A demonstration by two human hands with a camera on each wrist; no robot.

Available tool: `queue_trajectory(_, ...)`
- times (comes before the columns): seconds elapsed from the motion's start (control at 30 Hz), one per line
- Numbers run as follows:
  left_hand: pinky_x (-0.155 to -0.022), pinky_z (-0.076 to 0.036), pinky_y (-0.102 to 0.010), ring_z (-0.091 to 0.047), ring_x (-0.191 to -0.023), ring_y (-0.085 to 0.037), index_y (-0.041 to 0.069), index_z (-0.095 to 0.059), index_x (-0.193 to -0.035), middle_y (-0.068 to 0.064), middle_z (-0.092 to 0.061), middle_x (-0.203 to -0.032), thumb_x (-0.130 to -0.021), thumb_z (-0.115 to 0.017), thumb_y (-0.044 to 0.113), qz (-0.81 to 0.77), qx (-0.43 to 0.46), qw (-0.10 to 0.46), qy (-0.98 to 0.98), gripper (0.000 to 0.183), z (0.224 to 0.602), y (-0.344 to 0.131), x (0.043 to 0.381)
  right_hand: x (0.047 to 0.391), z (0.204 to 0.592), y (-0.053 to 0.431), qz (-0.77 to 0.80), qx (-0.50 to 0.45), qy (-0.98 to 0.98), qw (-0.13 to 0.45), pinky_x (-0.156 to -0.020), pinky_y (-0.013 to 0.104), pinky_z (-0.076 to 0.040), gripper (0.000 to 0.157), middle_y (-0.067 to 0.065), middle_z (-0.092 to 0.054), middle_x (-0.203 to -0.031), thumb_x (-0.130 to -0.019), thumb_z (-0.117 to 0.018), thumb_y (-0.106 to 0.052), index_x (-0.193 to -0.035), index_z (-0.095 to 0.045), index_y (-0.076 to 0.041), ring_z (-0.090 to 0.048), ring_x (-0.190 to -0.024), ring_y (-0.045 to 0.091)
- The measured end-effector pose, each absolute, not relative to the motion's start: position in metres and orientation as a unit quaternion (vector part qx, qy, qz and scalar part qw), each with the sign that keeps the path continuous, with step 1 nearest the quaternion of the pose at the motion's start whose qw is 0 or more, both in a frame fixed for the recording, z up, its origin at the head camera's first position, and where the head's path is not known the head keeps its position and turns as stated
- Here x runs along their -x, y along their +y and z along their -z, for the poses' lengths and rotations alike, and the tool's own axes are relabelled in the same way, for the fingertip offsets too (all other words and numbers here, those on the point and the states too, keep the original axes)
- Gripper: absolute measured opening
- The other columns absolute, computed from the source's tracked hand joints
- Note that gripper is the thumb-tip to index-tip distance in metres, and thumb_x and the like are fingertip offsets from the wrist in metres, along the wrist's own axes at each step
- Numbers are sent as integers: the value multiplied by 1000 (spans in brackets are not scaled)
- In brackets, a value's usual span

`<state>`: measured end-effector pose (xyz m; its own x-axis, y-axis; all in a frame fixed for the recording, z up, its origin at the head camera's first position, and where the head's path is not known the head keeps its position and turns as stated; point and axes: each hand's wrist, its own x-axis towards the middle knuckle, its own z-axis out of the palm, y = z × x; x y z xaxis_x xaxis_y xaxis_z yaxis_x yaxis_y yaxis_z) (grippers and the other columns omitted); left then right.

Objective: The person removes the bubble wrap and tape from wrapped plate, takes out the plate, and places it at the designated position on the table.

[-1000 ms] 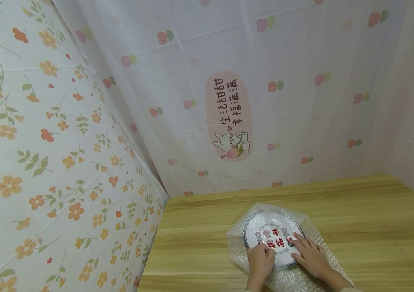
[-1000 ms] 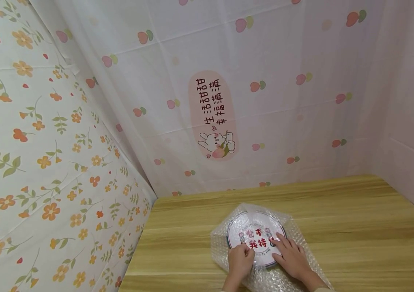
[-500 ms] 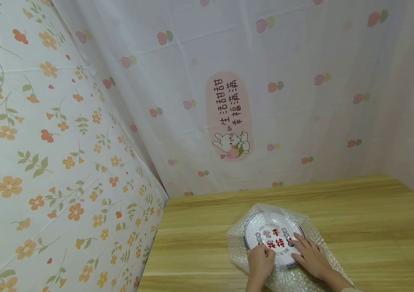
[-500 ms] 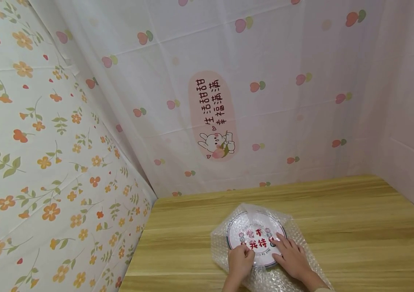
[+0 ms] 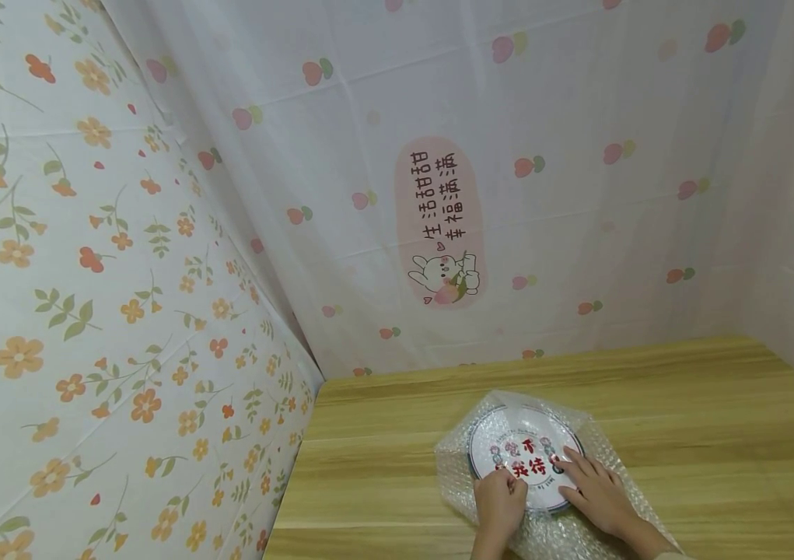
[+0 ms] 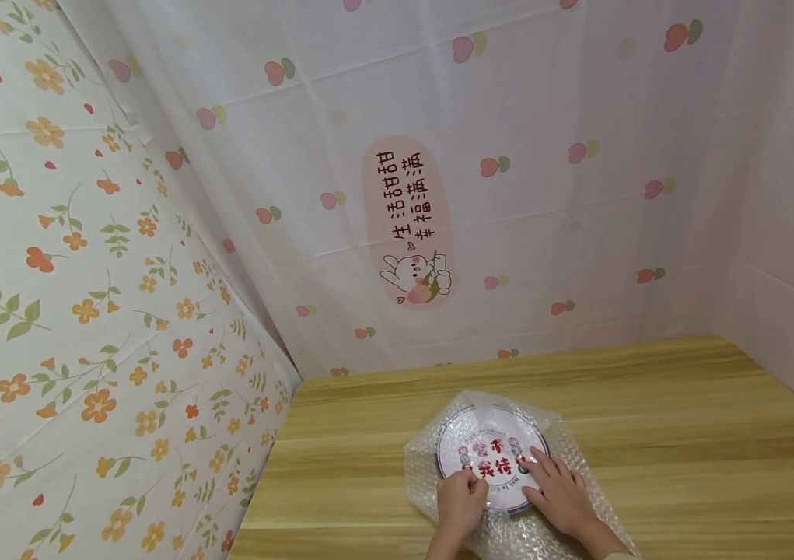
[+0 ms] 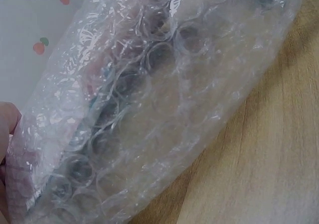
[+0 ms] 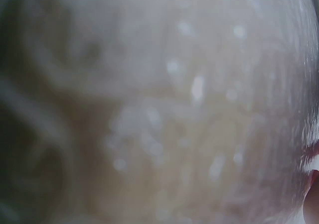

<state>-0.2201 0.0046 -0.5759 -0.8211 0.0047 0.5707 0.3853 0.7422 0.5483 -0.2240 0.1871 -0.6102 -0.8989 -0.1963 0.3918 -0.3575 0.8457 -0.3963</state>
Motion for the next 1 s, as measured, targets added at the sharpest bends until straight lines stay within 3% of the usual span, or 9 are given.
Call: queue_trajectory(1.0, -52, -24, -21, -24, -44, 2, 18, -37, -47, 19, -22, -49, -62, -59, 11, 349, 90, 279, -890, 27, 576, 1, 217, 223, 608, 187, -226, -135, -954, 143, -79, 62, -31, 41, 15, -42, -129, -83, -58, -35, -115, -58, -10, -38, -111, 40)
